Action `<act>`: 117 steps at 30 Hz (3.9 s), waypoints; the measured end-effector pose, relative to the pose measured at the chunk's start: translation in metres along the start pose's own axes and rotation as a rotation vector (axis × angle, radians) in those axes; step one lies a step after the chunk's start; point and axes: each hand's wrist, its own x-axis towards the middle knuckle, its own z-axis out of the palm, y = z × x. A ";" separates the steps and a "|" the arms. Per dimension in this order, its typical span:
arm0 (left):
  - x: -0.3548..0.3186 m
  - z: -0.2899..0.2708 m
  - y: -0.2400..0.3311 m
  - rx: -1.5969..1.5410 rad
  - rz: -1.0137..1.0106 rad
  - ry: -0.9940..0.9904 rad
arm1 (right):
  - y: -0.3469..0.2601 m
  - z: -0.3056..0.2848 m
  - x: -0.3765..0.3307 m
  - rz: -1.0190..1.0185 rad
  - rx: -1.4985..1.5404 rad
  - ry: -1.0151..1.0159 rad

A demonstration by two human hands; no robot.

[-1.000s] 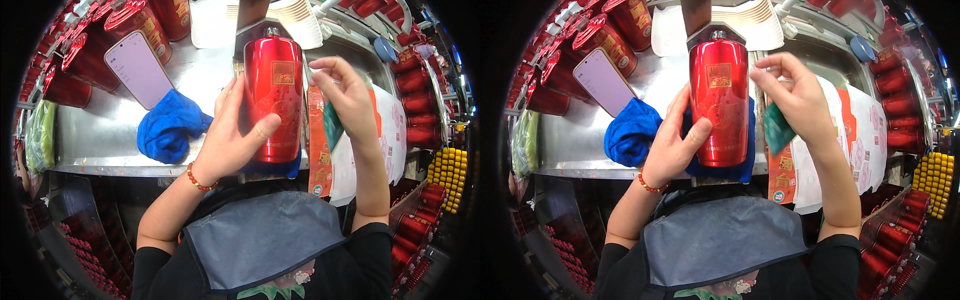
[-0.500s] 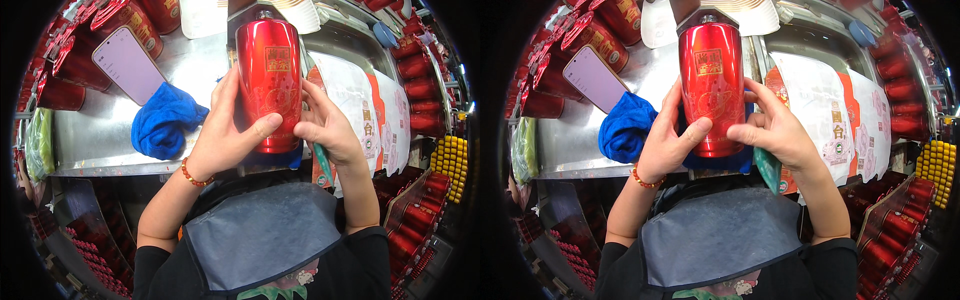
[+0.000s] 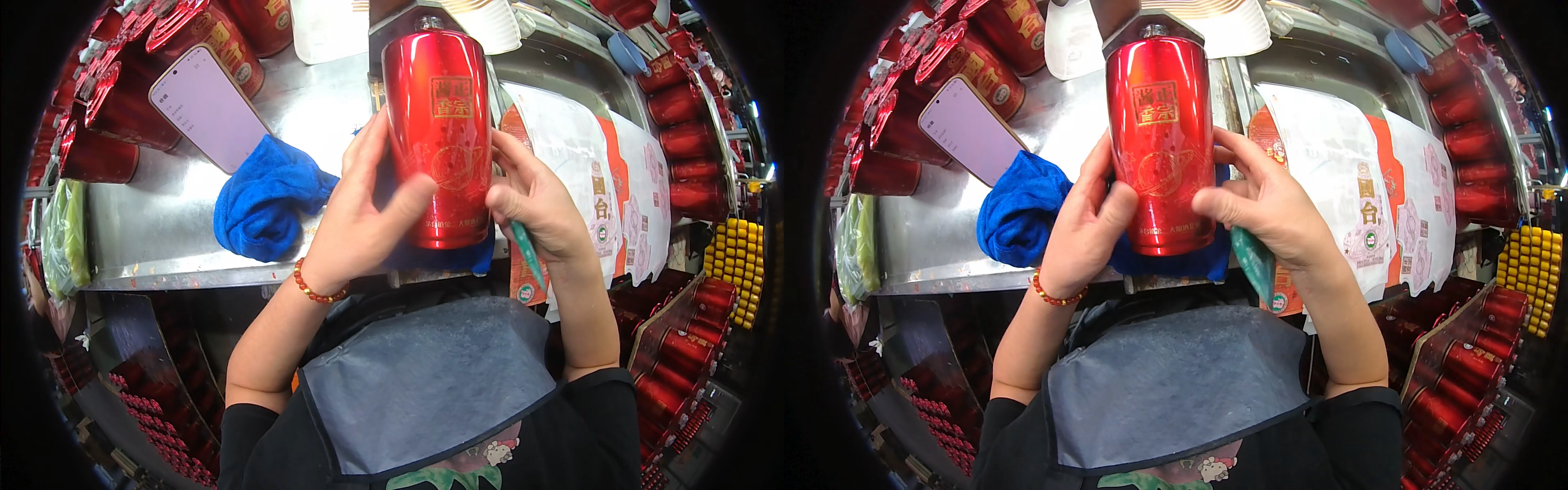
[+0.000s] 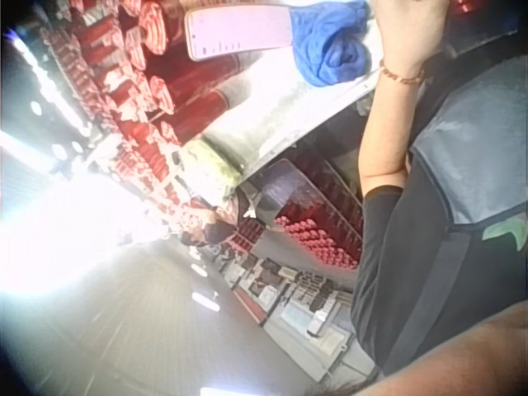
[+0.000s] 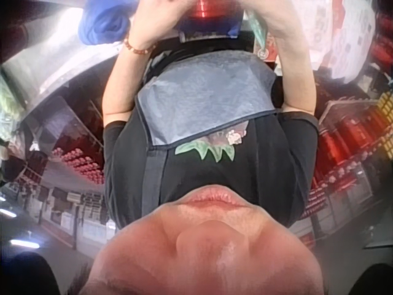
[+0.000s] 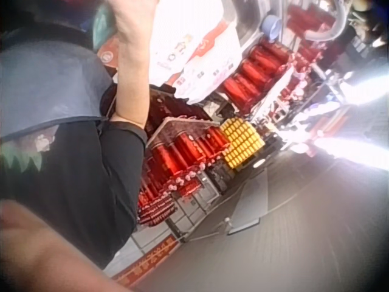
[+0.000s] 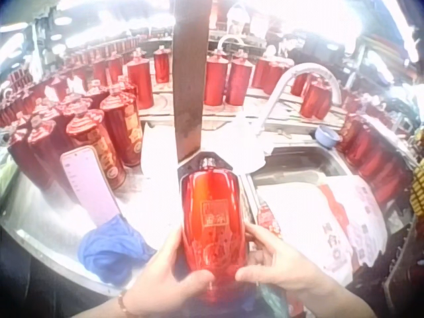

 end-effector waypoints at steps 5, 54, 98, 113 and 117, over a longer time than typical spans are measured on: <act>-0.005 0.004 -0.002 -0.071 -0.070 0.049 | -0.004 0.003 0.004 0.054 -0.001 0.055; 0.038 0.011 0.034 -0.495 -0.060 0.043 | -0.004 0.005 0.008 0.003 0.044 -0.006; 0.046 -0.001 0.018 -0.227 -0.067 0.066 | -0.019 0.003 0.010 0.014 -0.042 -0.061; 0.056 0.013 0.028 -0.256 0.002 0.138 | -0.017 0.007 0.011 0.016 0.007 -0.064; 0.058 0.011 0.037 -0.257 -0.014 0.127 | -0.019 0.007 0.009 0.045 0.007 -0.070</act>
